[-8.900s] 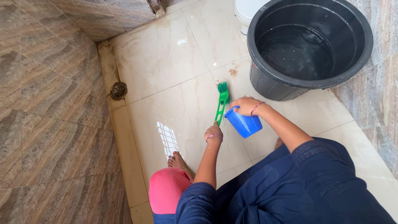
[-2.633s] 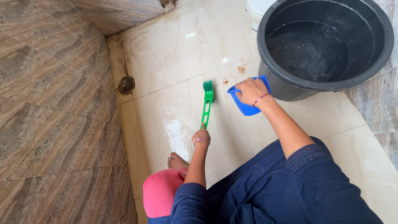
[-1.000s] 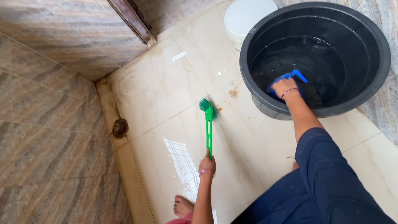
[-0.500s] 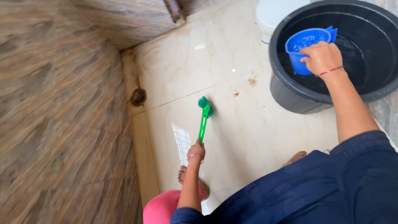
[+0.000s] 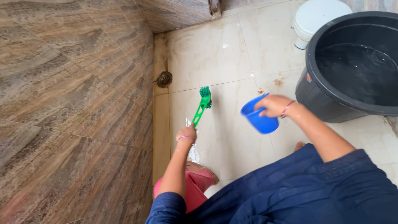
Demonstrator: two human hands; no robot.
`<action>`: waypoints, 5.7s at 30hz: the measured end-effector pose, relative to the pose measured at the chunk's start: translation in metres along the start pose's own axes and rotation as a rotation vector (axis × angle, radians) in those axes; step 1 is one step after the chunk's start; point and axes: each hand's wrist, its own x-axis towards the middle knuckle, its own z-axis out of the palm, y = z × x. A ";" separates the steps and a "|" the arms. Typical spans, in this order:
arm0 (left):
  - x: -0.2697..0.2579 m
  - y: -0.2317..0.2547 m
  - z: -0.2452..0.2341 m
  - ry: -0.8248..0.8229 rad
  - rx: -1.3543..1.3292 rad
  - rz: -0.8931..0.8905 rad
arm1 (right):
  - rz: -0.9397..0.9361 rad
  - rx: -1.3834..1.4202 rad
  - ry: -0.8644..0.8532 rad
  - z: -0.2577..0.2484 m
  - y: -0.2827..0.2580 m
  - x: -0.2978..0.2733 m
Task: The person scrubs a tiled floor using a green brush and water from a blue cup, dipping the cup into a black bucket to rinse the area and pouring water near a floor drain.
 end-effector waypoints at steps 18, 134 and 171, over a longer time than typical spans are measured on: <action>0.079 0.046 0.008 -0.004 -0.319 -0.128 | 0.048 -0.146 0.193 0.009 -0.044 0.111; 0.338 -0.049 0.000 0.067 -0.157 -0.379 | 0.508 -0.038 0.128 -0.002 0.051 0.049; 0.314 0.198 0.098 0.268 -0.012 0.218 | 0.577 0.004 0.131 -0.010 0.081 0.028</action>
